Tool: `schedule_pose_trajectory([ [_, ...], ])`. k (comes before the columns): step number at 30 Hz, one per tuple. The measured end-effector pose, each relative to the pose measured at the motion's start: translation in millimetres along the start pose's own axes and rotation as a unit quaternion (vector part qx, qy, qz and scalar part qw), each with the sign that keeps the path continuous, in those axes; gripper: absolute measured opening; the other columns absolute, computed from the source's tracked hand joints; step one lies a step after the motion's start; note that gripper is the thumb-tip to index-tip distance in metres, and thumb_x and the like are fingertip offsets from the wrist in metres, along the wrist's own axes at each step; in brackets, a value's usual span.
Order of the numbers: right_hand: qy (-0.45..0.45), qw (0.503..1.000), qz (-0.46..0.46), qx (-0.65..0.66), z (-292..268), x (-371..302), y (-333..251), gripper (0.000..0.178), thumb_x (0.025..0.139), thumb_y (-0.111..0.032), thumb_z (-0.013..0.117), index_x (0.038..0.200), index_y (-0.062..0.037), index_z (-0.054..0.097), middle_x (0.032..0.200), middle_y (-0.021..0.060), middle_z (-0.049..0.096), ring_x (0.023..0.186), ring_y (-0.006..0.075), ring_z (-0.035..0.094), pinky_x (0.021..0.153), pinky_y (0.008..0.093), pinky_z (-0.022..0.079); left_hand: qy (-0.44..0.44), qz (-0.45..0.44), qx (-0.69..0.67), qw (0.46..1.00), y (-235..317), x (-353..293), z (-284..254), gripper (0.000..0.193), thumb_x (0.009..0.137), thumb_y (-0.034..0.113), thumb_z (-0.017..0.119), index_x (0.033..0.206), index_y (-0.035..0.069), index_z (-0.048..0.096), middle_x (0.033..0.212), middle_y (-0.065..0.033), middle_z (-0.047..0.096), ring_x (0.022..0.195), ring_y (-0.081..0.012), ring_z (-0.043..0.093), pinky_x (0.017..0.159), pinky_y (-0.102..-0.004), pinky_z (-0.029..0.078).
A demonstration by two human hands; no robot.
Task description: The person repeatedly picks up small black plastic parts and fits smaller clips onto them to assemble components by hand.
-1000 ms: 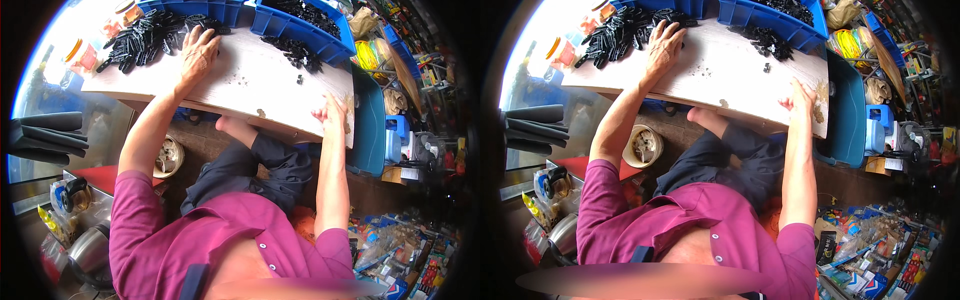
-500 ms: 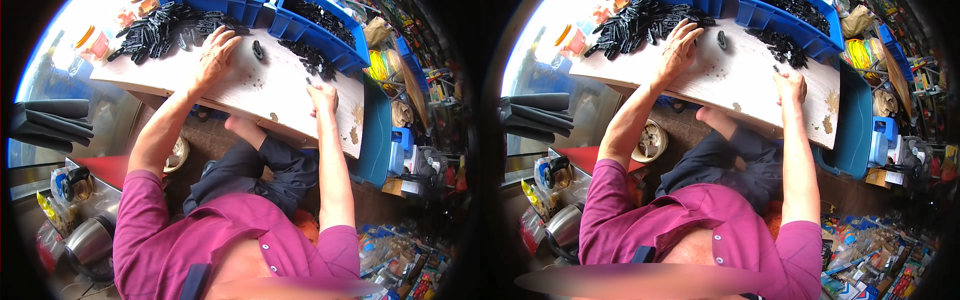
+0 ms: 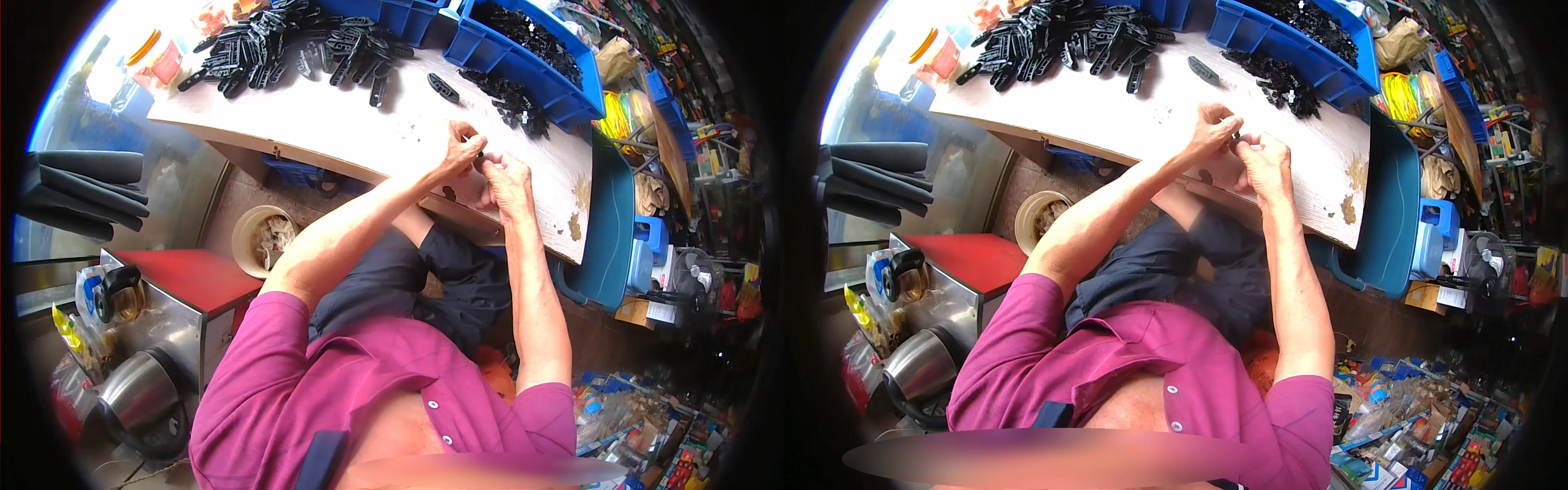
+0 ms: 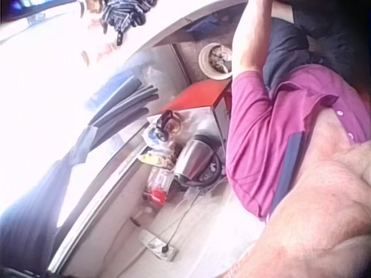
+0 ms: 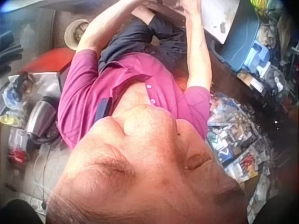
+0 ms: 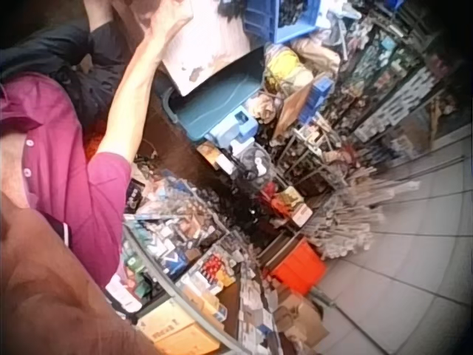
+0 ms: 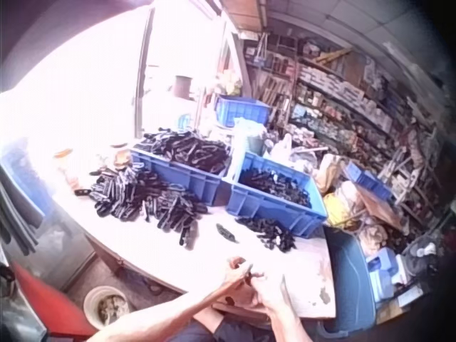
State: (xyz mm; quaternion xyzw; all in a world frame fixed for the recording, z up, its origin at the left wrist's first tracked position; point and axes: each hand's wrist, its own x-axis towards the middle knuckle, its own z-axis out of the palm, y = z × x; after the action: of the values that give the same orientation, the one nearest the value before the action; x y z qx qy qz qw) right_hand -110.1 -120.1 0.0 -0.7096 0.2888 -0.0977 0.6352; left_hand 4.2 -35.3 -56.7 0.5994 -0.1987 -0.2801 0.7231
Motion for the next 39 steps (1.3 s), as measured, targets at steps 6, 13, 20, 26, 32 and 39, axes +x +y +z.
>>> schedule_pose_trajectory([
  [6,-0.004,1.000,-0.023,0.014,-3.3,-3.6,8.6,0.025,0.085,-0.018,0.068,0.096,0.0029,0.059,0.058,0.0049,0.058,0.036,0.0084,0.045,0.035,0.0259,0.046,-0.059,-0.038,-0.071,0.995,2.7,-2.1,-8.2,0.018,0.083,0.016,0.063,0.079,-0.002,0.061,0.059,-0.0074,0.058,0.047,-0.0126,0.057,0.042,-0.0252,0.048],
  [13,-0.011,0.998,-0.045,0.044,-2.7,-5.2,12.6,0.029,0.083,-0.020,0.072,0.097,0.0018,0.059,0.058,0.0031,0.058,0.036,0.0071,0.046,0.035,0.0238,0.044,-0.077,-0.081,-0.053,0.992,22.2,-9.8,-13.8,0.013,0.084,0.012,0.067,0.083,0.000,0.062,0.062,-0.0076,0.060,0.050,-0.0135,0.059,0.045,-0.0254,0.050],
  [20,0.041,0.997,-0.043,0.057,6.9,-9.0,4.9,0.024,0.080,-0.015,0.075,0.096,-0.0017,0.064,0.053,-0.0005,0.054,0.037,0.0061,0.043,0.035,0.0227,0.040,-0.053,-0.099,-0.134,0.985,25.8,-22.5,-19.8,0.012,0.086,0.011,0.065,0.092,0.001,0.063,0.079,-0.0073,0.064,0.067,-0.0147,0.064,0.060,-0.0268,0.055],
  [26,0.046,0.995,-0.060,0.068,6.1,-10.3,8.2,0.023,0.080,-0.015,0.075,0.096,-0.0019,0.064,0.054,-0.0004,0.055,0.037,0.0054,0.043,0.034,0.0221,0.039,-0.057,-0.090,-0.155,0.982,27.4,-27.7,-15.2,0.012,0.086,0.013,0.065,0.092,0.002,0.063,0.083,-0.0048,0.064,0.071,-0.0125,0.064,0.066,-0.0280,0.057],
  [32,0.051,0.983,-0.111,0.139,-0.6,-8.0,21.1,0.019,0.082,-0.014,0.073,0.093,-0.0019,0.063,0.054,0.0008,0.054,0.038,0.0075,0.046,0.036,0.0236,0.042,0.053,0.116,0.220,0.967,31.2,-24.3,-11.9,0.026,0.085,0.015,0.062,0.110,0.007,0.062,0.104,-0.0077,0.065,0.100,-0.0232,0.063,0.084,-0.0401,0.050],
  [39,0.052,0.976,-0.109,0.183,-1.4,-7.3,26.5,0.018,0.086,-0.008,0.062,0.102,-0.0031,0.056,0.049,0.0015,0.046,0.041,0.0129,0.050,0.043,0.0326,0.052,0.113,0.354,0.619,0.692,24.6,55.9,-66.8,0.040,0.080,0.011,0.062,0.120,0.010,0.058,0.124,-0.0103,0.057,0.121,-0.0328,0.049,0.099,-0.0464,0.038],
])
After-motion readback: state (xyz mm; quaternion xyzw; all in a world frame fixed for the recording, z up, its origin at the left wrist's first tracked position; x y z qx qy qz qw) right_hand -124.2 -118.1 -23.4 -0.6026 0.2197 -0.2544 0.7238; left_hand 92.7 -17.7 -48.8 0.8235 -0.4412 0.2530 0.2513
